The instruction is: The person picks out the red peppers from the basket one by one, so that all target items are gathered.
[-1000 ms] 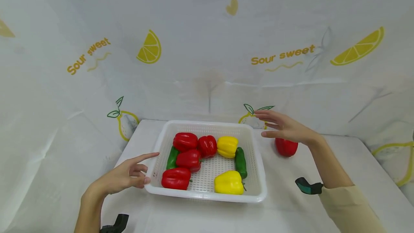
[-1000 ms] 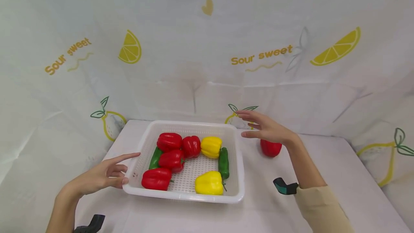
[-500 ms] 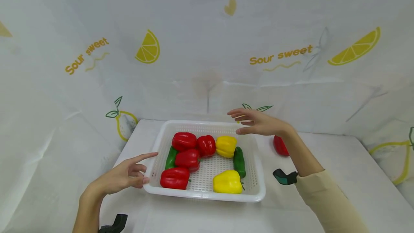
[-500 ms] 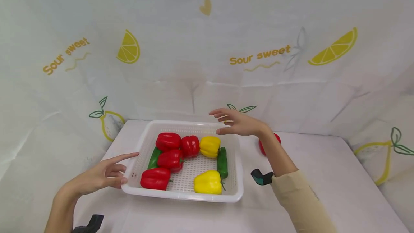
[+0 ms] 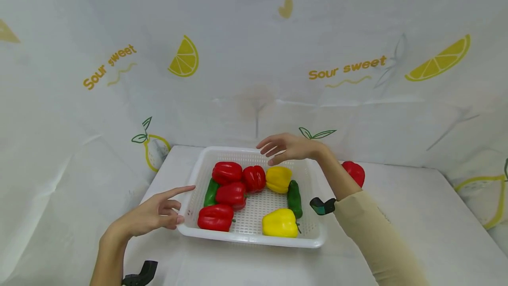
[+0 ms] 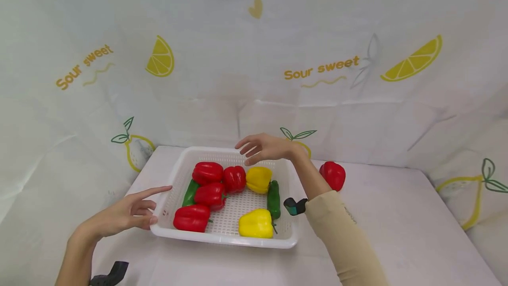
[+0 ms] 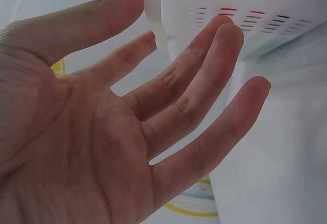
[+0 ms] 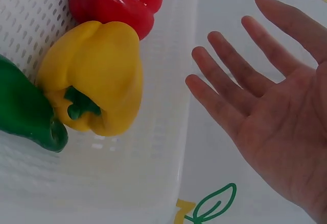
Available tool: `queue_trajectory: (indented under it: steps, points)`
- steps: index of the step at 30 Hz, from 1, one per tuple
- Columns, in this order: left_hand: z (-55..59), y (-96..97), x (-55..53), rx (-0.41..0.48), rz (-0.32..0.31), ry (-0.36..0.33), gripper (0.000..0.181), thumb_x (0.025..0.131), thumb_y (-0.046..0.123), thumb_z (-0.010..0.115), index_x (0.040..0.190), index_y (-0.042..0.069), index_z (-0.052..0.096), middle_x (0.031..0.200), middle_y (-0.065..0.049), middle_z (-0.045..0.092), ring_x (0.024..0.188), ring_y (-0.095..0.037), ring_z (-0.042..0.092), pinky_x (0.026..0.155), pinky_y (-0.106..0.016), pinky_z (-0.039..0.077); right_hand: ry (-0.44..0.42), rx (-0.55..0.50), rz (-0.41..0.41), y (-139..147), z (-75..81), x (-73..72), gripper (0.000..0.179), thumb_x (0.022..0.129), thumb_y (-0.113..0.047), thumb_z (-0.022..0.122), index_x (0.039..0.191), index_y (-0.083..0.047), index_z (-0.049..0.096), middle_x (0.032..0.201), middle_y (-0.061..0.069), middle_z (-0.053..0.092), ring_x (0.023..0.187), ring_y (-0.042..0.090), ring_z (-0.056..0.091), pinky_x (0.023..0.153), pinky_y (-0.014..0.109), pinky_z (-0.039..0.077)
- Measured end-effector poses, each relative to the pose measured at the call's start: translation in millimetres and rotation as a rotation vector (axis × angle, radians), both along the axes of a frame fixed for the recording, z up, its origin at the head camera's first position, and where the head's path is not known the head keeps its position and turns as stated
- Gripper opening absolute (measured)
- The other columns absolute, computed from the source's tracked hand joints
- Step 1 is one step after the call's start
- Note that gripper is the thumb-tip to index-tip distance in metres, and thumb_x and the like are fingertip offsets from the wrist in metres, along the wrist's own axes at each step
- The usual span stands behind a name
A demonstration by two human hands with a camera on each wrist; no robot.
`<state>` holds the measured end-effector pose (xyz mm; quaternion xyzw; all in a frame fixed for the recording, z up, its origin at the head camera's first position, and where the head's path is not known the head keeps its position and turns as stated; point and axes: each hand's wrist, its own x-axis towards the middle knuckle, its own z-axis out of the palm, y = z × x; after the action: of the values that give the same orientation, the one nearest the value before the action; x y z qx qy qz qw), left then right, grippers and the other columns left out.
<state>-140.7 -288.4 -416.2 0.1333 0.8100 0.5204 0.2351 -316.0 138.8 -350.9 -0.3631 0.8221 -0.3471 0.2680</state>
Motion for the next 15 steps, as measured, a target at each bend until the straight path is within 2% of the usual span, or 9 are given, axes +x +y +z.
queue_trajectory:
  steps: [8, 15]
  points:
    - [0.6, -0.5, -0.9, -0.005, -0.007, 0.012, 0.084, 0.097, 0.024, 0.078, 0.169, 0.014, 0.036, 0.120, -0.019, 0.069, 0.098, -0.022, 0.074, 0.083, -0.033, 0.065, -0.089, 0.064, 0.064, -17, -12.4, -9.7, 0.068, 0.091, -0.015, 0.076, 0.155, -0.004, 0.054, 0.161, 0.018, 0.056, 0.150, 0.044, 0.054, 0.119, 0.056, 0.052]
    - [0.8, 0.7, -0.8, -0.032, 0.004, 0.008, 0.085, 0.096, 0.028, 0.079, 0.170, 0.015, 0.036, 0.122, -0.018, 0.067, 0.101, -0.025, 0.072, 0.083, -0.034, 0.064, -0.169, 0.096, 0.070, -29, -24.9, -11.7, 0.072, 0.089, -0.014, 0.078, 0.157, -0.006, 0.053, 0.166, 0.016, 0.052, 0.154, 0.043, 0.049, 0.119, 0.056, 0.052]
